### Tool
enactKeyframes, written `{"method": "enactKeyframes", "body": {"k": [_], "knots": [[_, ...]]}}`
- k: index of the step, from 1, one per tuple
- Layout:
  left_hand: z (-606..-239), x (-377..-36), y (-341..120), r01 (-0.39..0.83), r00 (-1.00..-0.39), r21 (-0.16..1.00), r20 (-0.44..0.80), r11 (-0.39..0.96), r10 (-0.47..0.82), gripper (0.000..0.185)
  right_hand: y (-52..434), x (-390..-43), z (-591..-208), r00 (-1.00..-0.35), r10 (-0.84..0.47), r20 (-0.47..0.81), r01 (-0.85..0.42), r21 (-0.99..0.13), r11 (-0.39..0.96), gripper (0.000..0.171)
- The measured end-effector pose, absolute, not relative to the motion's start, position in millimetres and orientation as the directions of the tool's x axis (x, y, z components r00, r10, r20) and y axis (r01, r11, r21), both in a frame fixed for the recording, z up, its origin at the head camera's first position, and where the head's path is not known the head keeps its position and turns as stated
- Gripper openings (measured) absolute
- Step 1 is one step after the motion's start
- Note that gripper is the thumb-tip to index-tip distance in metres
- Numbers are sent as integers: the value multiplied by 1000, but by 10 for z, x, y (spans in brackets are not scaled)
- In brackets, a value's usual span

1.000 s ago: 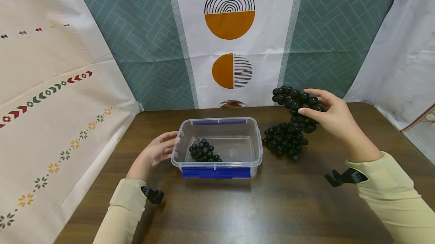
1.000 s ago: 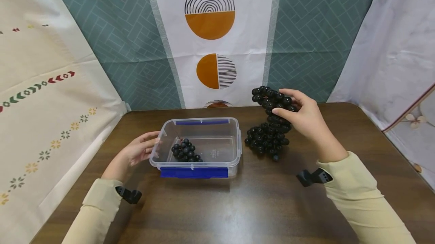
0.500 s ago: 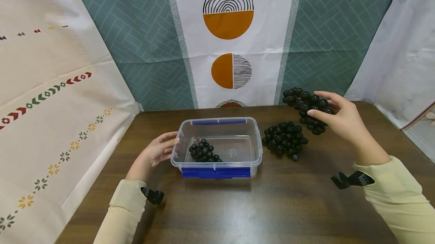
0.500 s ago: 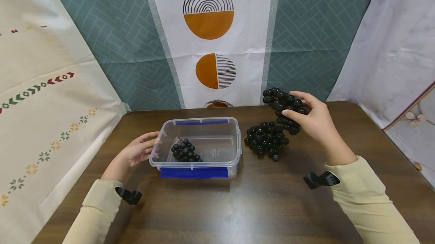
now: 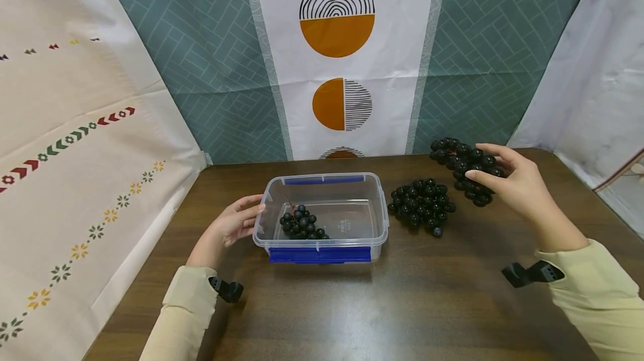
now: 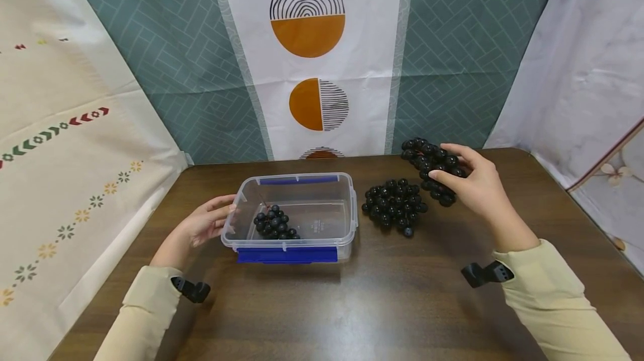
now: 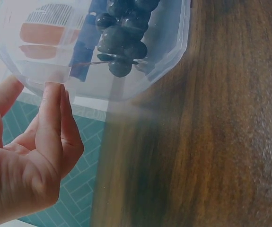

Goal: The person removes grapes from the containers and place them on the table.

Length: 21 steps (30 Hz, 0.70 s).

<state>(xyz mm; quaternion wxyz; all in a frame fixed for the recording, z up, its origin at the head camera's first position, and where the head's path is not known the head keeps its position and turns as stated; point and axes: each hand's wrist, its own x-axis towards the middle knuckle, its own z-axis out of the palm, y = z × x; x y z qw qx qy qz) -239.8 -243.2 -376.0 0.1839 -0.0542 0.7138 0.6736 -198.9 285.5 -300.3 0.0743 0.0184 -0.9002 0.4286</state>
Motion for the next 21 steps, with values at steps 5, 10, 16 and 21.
{"method": "enactKeyframes", "body": {"k": [5, 10, 16, 21], "knots": [[-3762, -2402, -2430, -330, -925, 940, -340, 86, 168, 62, 2917, -1990, -3060, -987, 33, 160, -103, -765, 636, 73], [-3778, -2401, -2439, -332, -924, 939, -343, 89, 167, 62, 2969, -1975, -3100, -988, 33, 150, -95, -764, 638, 73], [-3786, -2407, -2442, -328, -926, 940, -339, 88, 167, 62, 3042, -1957, -3170, -988, 32, 152, -95, -758, 645, 73], [-3782, -2408, -2441, -329, -925, 940, -340, 91, 168, 62, 3089, -1933, -3248, -989, 31, 141, -85, -744, 663, 74]]}}
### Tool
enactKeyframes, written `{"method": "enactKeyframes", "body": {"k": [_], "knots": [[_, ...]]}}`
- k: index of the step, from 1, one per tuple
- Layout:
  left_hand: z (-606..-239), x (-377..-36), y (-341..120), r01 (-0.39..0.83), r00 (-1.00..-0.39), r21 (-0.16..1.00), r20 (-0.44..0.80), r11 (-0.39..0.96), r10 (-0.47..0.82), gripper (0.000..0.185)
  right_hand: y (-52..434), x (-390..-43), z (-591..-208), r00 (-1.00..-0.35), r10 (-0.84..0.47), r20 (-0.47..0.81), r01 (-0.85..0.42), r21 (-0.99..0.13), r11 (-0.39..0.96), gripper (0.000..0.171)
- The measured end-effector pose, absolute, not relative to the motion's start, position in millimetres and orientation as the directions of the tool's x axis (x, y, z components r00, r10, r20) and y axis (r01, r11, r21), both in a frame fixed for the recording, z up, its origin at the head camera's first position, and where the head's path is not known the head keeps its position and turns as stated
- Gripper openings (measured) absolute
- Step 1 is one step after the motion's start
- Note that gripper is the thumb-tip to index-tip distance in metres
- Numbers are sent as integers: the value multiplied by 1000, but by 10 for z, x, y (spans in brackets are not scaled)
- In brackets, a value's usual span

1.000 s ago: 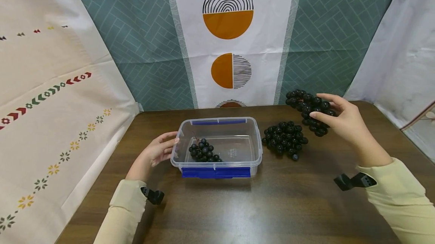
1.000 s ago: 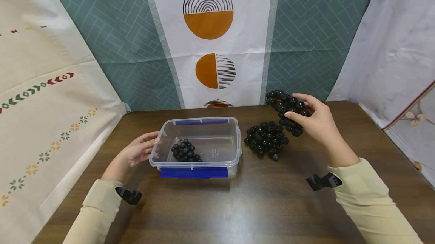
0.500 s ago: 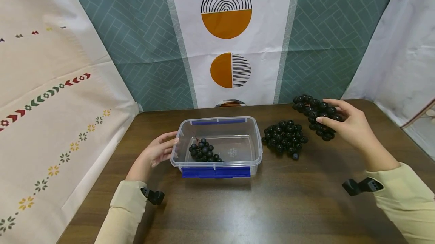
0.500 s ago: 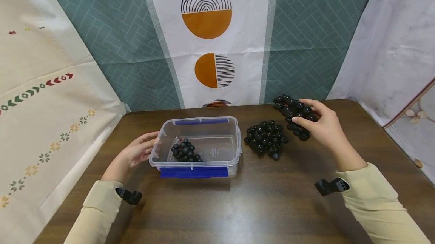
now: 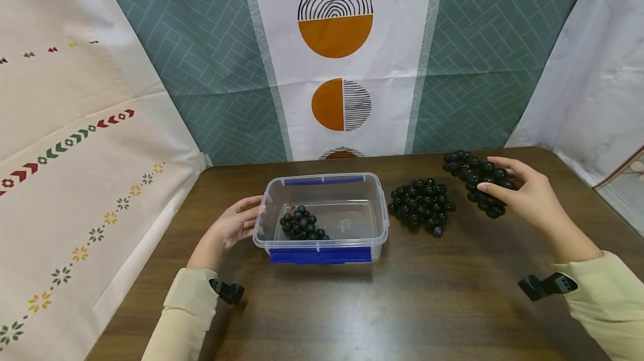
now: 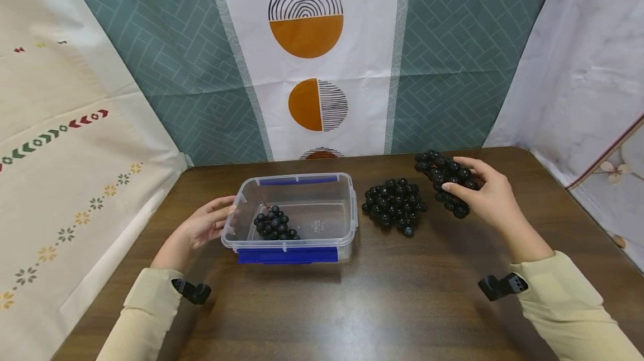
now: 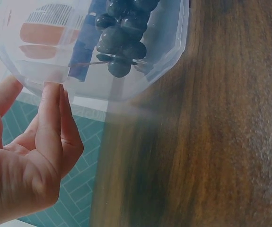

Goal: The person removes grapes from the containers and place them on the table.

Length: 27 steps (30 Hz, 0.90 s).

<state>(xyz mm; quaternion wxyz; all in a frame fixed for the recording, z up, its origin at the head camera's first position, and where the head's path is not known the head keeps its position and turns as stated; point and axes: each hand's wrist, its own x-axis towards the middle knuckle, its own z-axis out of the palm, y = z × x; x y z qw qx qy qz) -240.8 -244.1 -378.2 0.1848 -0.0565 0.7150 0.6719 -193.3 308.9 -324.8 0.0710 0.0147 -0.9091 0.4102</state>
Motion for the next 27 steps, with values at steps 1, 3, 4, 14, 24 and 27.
{"method": "enactKeyframes", "body": {"k": [1, 3, 4, 14, 24, 27], "knots": [[-3781, -2405, -2441, -329, -925, 940, -340, 94, 166, 61, 3098, -1927, -3263, -990, 31, 138, -82, -741, 666, 74], [-3779, -2401, -2442, -328, -926, 940, -340, 98, 165, 61, 3115, -1914, -3293, -990, 33, 137, -80, -739, 669, 74], [-3778, -2399, -2442, -327, -926, 940, -339, 99, 164, 61, 3124, -1908, -3307, -990, 33, 138, -80, -737, 671, 74], [-3790, -2395, -2442, -319, -929, 941, -334, 110, 161, 60, 3191, -1875, -3447, -986, 53, 157, -80, -732, 677, 71], [-3794, -2396, -2434, -322, -928, 941, -336, 107, 162, 60, 3245, -1881, -3625, -985, 62, 159, -74, -723, 687, 71], [-3790, -2393, -2437, -318, -928, 943, -330, 99, 170, 59, 3259, -1883, -3669, -986, 59, 156, -72, -718, 692, 71]]}}
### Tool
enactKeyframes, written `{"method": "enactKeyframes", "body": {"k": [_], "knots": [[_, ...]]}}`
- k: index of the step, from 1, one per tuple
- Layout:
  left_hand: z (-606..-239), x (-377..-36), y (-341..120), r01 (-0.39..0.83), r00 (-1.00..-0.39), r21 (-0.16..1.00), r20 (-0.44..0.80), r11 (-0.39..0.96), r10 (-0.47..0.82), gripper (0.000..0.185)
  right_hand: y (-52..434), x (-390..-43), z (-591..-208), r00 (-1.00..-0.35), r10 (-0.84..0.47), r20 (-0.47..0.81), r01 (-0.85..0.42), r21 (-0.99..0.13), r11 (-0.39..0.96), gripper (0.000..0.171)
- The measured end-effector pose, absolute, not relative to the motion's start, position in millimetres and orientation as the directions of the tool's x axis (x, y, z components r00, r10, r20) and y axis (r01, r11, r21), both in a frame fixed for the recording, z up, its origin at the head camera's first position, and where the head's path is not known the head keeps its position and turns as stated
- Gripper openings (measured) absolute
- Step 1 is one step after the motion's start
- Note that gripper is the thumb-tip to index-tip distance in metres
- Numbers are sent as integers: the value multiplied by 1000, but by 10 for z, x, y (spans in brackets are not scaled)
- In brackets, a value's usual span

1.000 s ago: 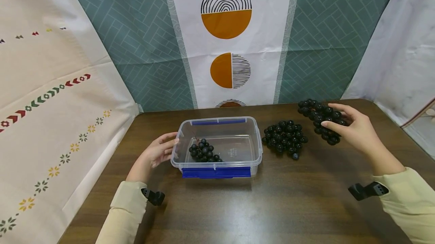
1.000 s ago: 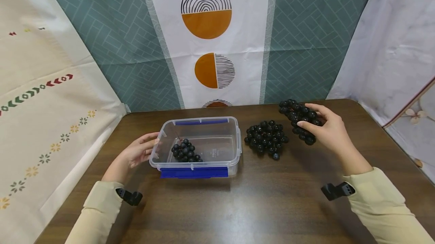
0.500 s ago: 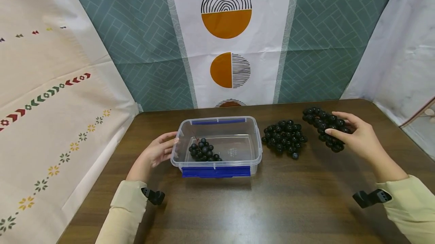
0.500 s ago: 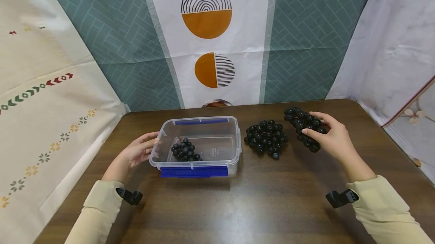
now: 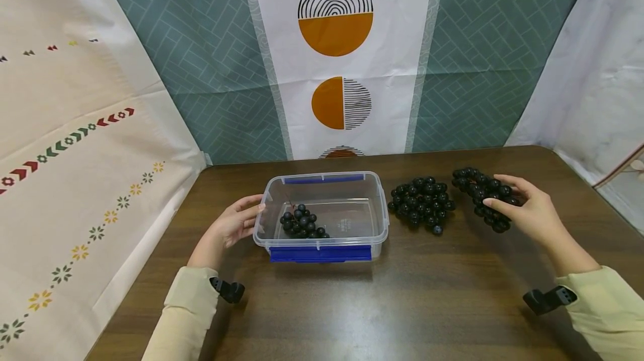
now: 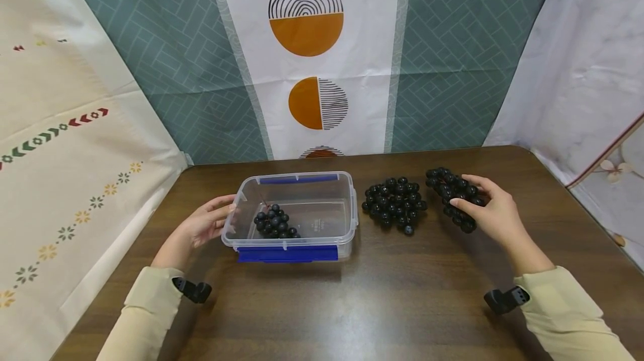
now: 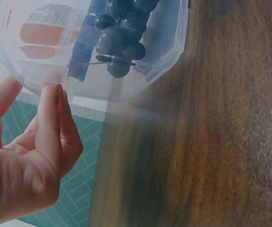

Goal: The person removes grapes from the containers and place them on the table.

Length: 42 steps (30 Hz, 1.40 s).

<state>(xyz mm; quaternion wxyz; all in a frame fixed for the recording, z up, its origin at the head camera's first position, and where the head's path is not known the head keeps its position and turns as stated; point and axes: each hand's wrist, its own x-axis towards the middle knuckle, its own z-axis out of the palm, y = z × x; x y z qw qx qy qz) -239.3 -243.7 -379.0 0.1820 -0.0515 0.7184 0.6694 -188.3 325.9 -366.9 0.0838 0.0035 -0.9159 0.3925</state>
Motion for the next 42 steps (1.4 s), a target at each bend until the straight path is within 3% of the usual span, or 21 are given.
{"method": "enactKeyframes", "body": {"k": [42], "knots": [[-3813, -2408, -2433, -332, -928, 940, -341, 82, 153, 57, 3378, -1833, -3966, -993, 53, 103, -36, -707, 706, 68]]}}
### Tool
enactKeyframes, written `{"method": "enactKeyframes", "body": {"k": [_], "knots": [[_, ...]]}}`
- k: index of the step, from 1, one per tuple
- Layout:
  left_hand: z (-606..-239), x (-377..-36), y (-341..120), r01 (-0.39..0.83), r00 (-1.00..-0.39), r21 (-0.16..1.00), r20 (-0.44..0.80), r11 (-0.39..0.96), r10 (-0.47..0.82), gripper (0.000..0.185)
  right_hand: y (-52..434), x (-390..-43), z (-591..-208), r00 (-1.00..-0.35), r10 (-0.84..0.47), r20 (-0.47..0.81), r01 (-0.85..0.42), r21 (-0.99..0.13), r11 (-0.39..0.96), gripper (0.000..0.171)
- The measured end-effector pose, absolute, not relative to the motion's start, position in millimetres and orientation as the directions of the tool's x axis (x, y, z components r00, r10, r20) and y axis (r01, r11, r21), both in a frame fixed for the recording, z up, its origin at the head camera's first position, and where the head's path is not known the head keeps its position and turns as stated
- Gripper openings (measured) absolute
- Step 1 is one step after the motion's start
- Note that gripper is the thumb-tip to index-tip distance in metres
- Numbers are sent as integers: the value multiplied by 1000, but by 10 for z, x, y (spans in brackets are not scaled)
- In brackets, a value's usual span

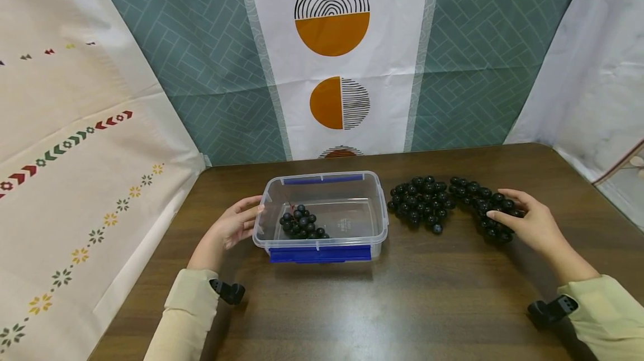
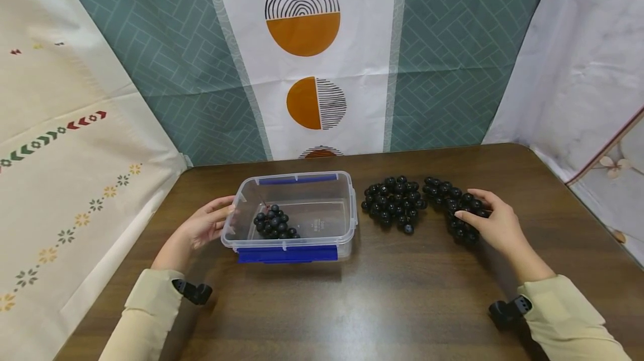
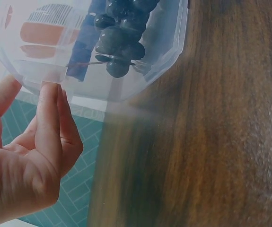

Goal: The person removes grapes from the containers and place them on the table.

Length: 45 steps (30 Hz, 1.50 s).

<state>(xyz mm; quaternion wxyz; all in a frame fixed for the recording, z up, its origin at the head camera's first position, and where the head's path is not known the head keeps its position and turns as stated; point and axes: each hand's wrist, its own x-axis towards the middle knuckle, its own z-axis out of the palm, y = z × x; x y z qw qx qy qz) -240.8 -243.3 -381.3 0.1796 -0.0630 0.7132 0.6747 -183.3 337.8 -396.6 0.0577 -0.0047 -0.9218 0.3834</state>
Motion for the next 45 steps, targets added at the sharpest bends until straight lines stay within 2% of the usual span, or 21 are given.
{"method": "enactKeyframes", "body": {"k": [22, 33, 45], "knots": [[-3796, -2394, -2437, -307, -930, 949, -314, 68, 193, 58, 3526, -1874, -3973, -999, 37, -29, 46, -726, 686, 76], [-3796, -2395, -2439, -316, -927, 947, -322, 64, 192, 58, 3493, -1884, -3948, -999, 38, 24, 13, -652, 758, 75], [-3797, -2405, -2446, -331, -923, 941, -337, 65, 185, 56, 3474, -1887, -3958, -983, 20, 181, -90, -580, 809, 68]]}}
